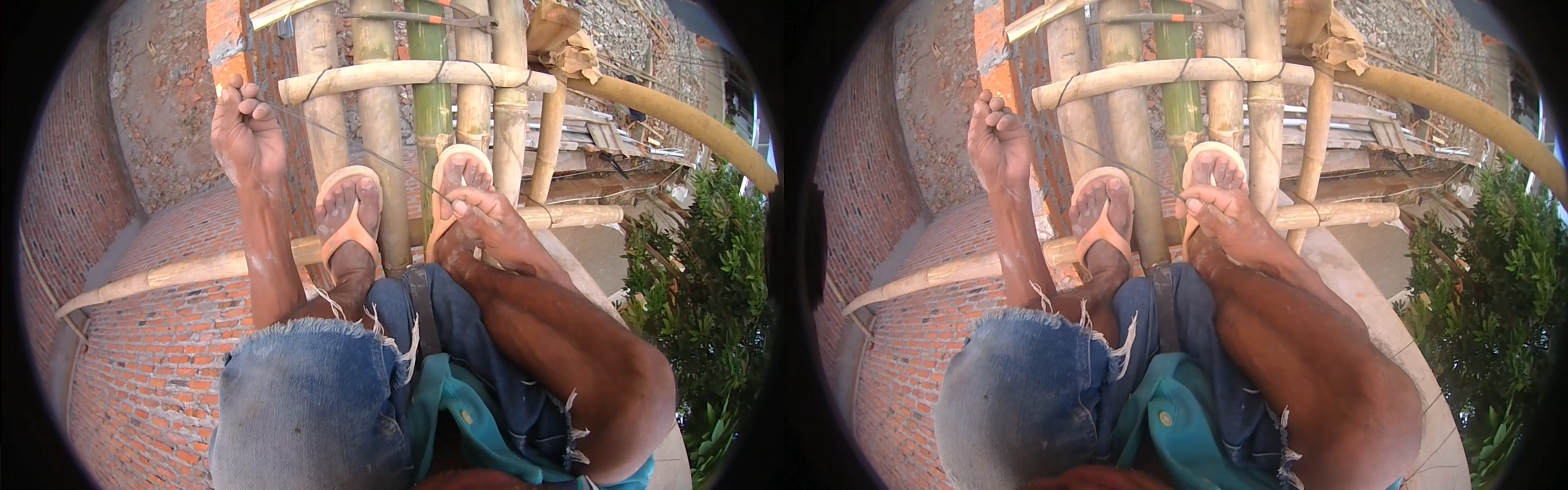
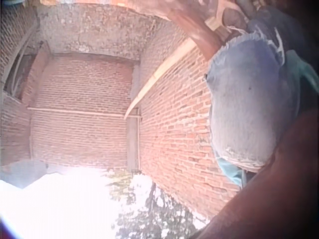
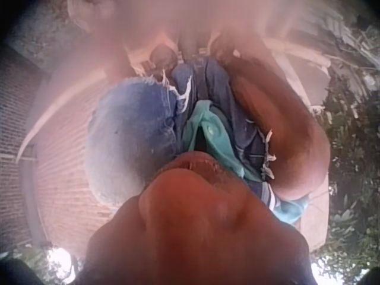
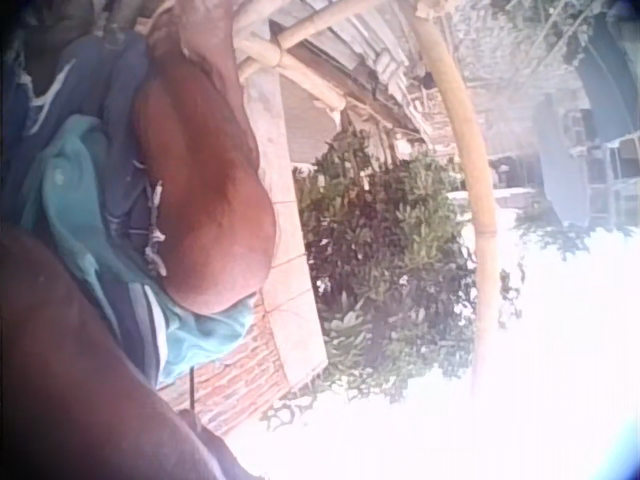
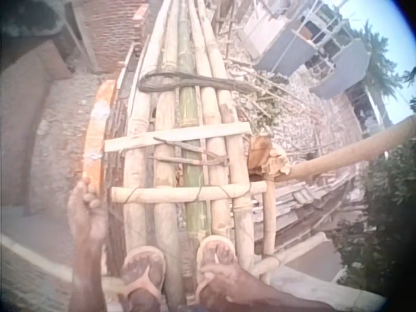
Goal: The person is assembling a bamboo scaffolding structure by tying bamboo poles together using wire and a hammer. They secure the poles by wrapping wire around them and hammering the wire to tighten the connections.
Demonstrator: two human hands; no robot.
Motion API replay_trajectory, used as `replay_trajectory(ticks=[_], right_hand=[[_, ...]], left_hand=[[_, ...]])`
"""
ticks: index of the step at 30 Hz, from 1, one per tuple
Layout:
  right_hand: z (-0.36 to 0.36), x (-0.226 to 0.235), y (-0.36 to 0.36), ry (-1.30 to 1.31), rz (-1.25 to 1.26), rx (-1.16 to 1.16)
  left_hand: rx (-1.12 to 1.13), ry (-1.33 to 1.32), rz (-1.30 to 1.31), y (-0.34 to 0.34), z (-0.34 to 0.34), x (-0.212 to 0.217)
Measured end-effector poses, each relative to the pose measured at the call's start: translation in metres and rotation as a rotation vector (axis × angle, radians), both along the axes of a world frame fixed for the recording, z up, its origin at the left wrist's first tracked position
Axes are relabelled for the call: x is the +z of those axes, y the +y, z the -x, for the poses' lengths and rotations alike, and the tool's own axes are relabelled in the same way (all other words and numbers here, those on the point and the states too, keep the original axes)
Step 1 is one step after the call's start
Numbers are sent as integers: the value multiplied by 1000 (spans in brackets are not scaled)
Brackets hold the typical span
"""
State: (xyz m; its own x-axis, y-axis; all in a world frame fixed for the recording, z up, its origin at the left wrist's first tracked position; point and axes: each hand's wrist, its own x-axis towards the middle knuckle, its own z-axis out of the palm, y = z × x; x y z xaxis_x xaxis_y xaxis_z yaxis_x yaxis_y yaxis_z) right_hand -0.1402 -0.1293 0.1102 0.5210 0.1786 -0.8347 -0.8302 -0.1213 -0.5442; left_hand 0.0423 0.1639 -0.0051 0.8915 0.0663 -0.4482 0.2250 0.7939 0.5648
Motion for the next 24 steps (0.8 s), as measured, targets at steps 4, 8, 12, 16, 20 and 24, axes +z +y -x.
replay_trajectory(ticks=[4,8,12,16,20,24], right_hand=[[1,-1,0,-272,163,84],[-1,-4,2,-309,266,179],[-5,1,4,-376,462,441],[-11,18,-4,-324,557,542],[-10,30,-25,-377,651,495],[3,24,-37,-291,632,302]], left_hand=[[-8,-215,-370,-17,0,22],[-239,-319,378,-29,7,42],[-792,-383,-733,-49,28,60],[-1094,-493,-799,-74,46,62],[-748,-344,-920,-63,35,43],[-441,-284,-1139,-32,17,13]])
